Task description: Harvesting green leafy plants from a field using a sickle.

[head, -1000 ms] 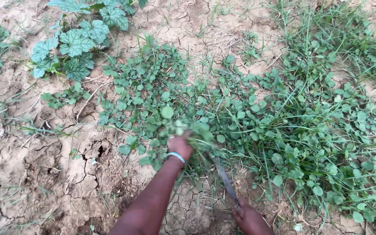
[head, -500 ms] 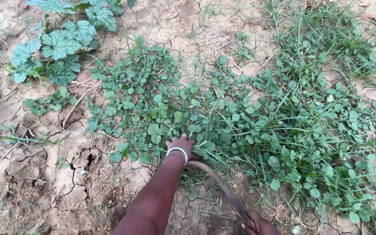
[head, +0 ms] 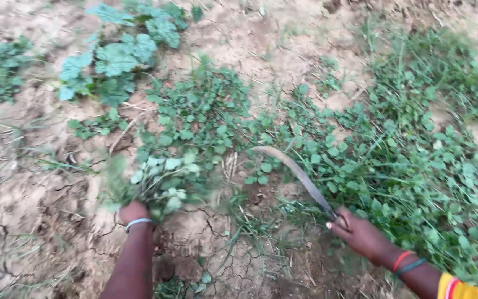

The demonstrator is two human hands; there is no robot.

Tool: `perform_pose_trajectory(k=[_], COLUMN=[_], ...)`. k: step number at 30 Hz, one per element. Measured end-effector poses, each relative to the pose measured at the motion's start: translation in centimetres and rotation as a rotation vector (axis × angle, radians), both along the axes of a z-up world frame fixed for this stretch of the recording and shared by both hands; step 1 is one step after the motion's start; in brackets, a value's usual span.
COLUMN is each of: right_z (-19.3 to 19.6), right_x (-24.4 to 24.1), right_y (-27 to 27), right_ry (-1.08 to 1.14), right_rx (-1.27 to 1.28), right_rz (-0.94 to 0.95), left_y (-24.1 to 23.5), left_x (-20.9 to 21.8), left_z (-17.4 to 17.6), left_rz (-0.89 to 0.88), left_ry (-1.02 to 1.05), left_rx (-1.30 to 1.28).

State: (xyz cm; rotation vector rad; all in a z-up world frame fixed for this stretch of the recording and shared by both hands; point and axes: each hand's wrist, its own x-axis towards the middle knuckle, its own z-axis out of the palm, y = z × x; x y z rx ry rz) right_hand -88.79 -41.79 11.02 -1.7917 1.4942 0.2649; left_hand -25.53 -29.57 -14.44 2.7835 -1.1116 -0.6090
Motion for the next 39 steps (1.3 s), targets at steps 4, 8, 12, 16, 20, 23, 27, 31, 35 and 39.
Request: perform_pose_trajectory(k=[4,8,12,16,20,23,27,31,35,39], right_z=[-6.7,-5.1,-3.6,-3.4,-8.7,-9.2,-12.8,-11.4,-11.7,-9.9], right_x=[2.1,6.4,7.0,9.6,13.5,16.1,15.9,16.1,17.3,18.2], right_y=[-2.9,0.9,1.5,-0.2,-1.8,-1.9,-2.5,-1.4,0.1,1.0], right_ry=[-0.221,-0.154,-0.085,0.049,-0.073,0.039,-0.069,-0.079,-0.102,-0.085], right_rx=[-0.188,-0.058,-0.028,-0.004,-0.136,-0.095,-0.151,-0.219,-0.434,-0.215], right_rz=[0.275,0.135,0.264,0.233,0.252,0.294,0.344,0.325,0.286,0.337], left_y=[5.2,7.7,5.8,3.1,3.0,3.7,4.4,3.2,2.4,2.9], left_x=[2.0,1.7,-2.1,-9.8,-10.6,-9.2,-8.6,-10.8,-11.7,-10.5], left_z=[3.5,1.6,-3.7,3.8,3.9,-1.1,-7.4,-1.5,0.4,-1.8], left_rz=[0.038,0.066,0.612,0.655,0.57,0.46,0.464,0.623,0.645,0.543], left_ry=[-0.186,-0.315,-0.18,0.08,-0.106,-0.227,-0.428,-0.265,-0.129,-0.25], left_rx=[0.475,0.852,-0.16,-0.487,-0.374,-0.428,-0.563,-0.631,-0.574,-0.562])
